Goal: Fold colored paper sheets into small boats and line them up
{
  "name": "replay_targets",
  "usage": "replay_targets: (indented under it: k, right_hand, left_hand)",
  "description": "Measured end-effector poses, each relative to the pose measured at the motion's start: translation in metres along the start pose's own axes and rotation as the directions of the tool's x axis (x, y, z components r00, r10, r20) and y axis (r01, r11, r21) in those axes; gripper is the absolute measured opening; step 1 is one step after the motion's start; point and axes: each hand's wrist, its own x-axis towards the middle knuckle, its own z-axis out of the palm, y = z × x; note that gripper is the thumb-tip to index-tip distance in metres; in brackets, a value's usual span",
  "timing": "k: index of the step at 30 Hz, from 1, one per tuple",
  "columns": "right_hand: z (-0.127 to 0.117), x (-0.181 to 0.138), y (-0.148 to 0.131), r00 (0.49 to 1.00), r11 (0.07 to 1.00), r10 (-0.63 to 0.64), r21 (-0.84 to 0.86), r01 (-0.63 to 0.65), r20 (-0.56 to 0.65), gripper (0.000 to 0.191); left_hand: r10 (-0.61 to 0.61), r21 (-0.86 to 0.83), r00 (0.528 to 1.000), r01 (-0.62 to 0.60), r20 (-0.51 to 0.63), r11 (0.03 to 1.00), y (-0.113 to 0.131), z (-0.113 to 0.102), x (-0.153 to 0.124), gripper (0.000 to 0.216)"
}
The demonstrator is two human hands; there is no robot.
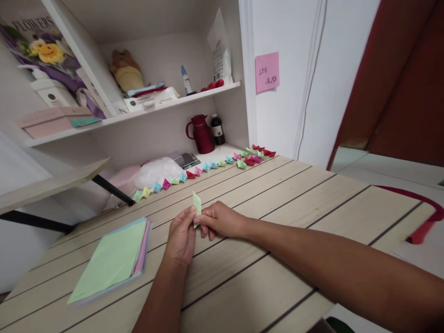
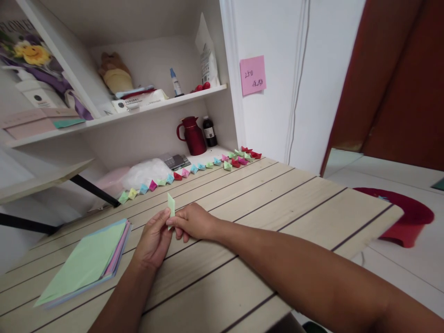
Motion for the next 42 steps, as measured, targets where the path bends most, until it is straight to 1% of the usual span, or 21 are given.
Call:
replay_targets:
  k: [4, 7, 9, 11, 12, 13, 15, 16, 19, 20, 21, 23, 25, 27, 29, 31, 33, 35, 38, 40, 42]
  right_hand:
    - [0.006, 0.001, -0.003, 0.999, 0.998, 0.043, 0.038, -0.044, 0.003, 0.047]
    - [0.007, 0.003, -0.002, 0.999, 0.999, 0.045, 0.022, -0.044, -0.011, 0.042]
    - [0.001, 0.003, 0.002, 0.999, 0.999, 0.045, 0.005, -0.045, -0.014, 0.033]
    - [-0.010, 0.003, 0.005, 0.998, 0.998, 0.056, 0.010, -0.056, -0.037, 0.021]
    - [-0.017, 0.003, 0.006, 0.995, 0.998, 0.069, 0.010, -0.068, -0.077, 0.018]
    - [-0.025, 0.002, 0.007, 0.989, 0.997, 0.074, 0.002, -0.075, -0.131, 0.022]
    - [-0.039, 0.002, 0.007, 0.959, 0.997, 0.055, -0.041, -0.070, -0.277, 0.037]
    - [-0.045, 0.003, 0.007, 0.946, 0.997, 0.053, -0.037, -0.068, -0.319, 0.038]
    - [-0.051, 0.004, 0.005, 0.937, 0.996, 0.089, 0.005, -0.093, -0.338, 0.026]
    - [-0.051, 0.004, 0.004, 0.943, 0.994, 0.108, 0.029, -0.104, -0.316, 0.023]
    - [-0.049, 0.004, 0.002, 0.949, 0.992, 0.124, 0.053, -0.113, -0.290, 0.025]
    - [-0.044, 0.003, 0.000, 0.963, 0.989, 0.142, 0.084, -0.126, -0.229, 0.032]
    - [-0.039, 0.002, -0.001, 0.972, 0.986, 0.150, 0.105, -0.133, -0.179, 0.037]
    - [-0.036, 0.002, -0.002, 0.978, 0.981, 0.150, 0.145, -0.129, -0.142, 0.040]
    - [-0.034, 0.003, -0.001, 0.982, 0.974, 0.140, 0.196, -0.113, -0.128, 0.038]
    - [-0.031, 0.004, 0.001, 0.981, 0.967, 0.134, 0.234, -0.099, -0.138, 0.033]
    - [-0.029, 0.005, 0.002, 0.978, 0.962, 0.143, 0.254, -0.101, -0.153, 0.029]
    - [-0.026, 0.005, 0.001, 0.975, 0.952, 0.163, 0.282, -0.116, -0.149, 0.029]
    - [-0.023, 0.002, -0.003, 0.977, 0.928, 0.192, 0.341, -0.148, -0.097, 0.032]
    - [-0.022, 0.001, -0.004, 0.977, 0.918, 0.201, 0.362, -0.162, -0.072, 0.028]
    - [-0.022, 0.002, -0.002, 0.976, 0.917, 0.195, 0.372, -0.147, -0.095, 0.025]
  left_hand:
    - [-0.009, 0.046, 1.000, 0.010, -0.005, 0.999, 0.000, 0.001, -0.002, 0.030]
    - [0.113, 0.271, 0.991, -0.091, -0.068, 0.958, -0.002, -0.002, 0.001, 0.033]
    - [0.234, 0.430, 0.964, -0.159, -0.126, 0.888, -0.004, -0.006, 0.003, 0.032]
    - [0.334, 0.526, 0.926, -0.200, -0.174, 0.827, -0.004, -0.009, 0.006, 0.025]
    - [0.376, 0.560, 0.907, -0.217, -0.187, 0.800, -0.004, -0.010, 0.007, 0.020]
    - [0.422, 0.602, 0.886, -0.234, -0.191, 0.764, -0.003, -0.011, 0.007, 0.014]
    - [0.505, 0.683, 0.846, -0.265, -0.175, 0.681, -0.002, -0.011, 0.007, 0.007]
    - [0.538, 0.716, 0.828, -0.279, -0.158, 0.640, -0.002, -0.010, 0.006, 0.007]
    - [0.605, 0.786, 0.789, -0.304, -0.109, 0.539, -0.001, -0.010, 0.005, 0.007]
    - [0.630, 0.820, 0.773, -0.311, -0.076, 0.481, -0.001, -0.010, 0.004, 0.007]
    - [0.659, 0.862, 0.751, -0.317, -0.025, 0.395, -0.001, -0.010, 0.004, 0.008]
    - [0.712, 0.933, 0.691, -0.327, 0.128, 0.149, 0.000, -0.009, 0.002, 0.010]
    - [0.719, 0.938, 0.629, -0.332, 0.296, -0.096, 0.001, -0.006, 0.001, 0.012]
    - [0.689, 0.909, 0.601, -0.347, 0.405, -0.232, 0.002, -0.001, -0.002, 0.014]
    - [0.644, 0.878, 0.597, -0.359, 0.477, -0.317, 0.002, 0.006, -0.004, 0.014]
    - [0.622, 0.863, 0.598, -0.352, 0.506, -0.363, 0.001, 0.010, -0.005, 0.014]
    - [0.632, 0.869, 0.596, -0.331, 0.495, -0.369, 0.000, 0.012, -0.005, 0.013]
    - [0.647, 0.882, 0.599, -0.315, 0.471, -0.351, 0.000, 0.011, -0.004, 0.013]
    - [0.653, 0.893, 0.610, -0.312, 0.450, -0.324, 0.000, 0.006, -0.002, 0.014]
    - [0.658, 0.901, 0.616, -0.309, 0.433, -0.304, -0.001, 0.003, -0.001, 0.015]
    - [0.672, 0.914, 0.620, -0.303, 0.404, -0.270, -0.002, 0.001, 0.000, 0.014]
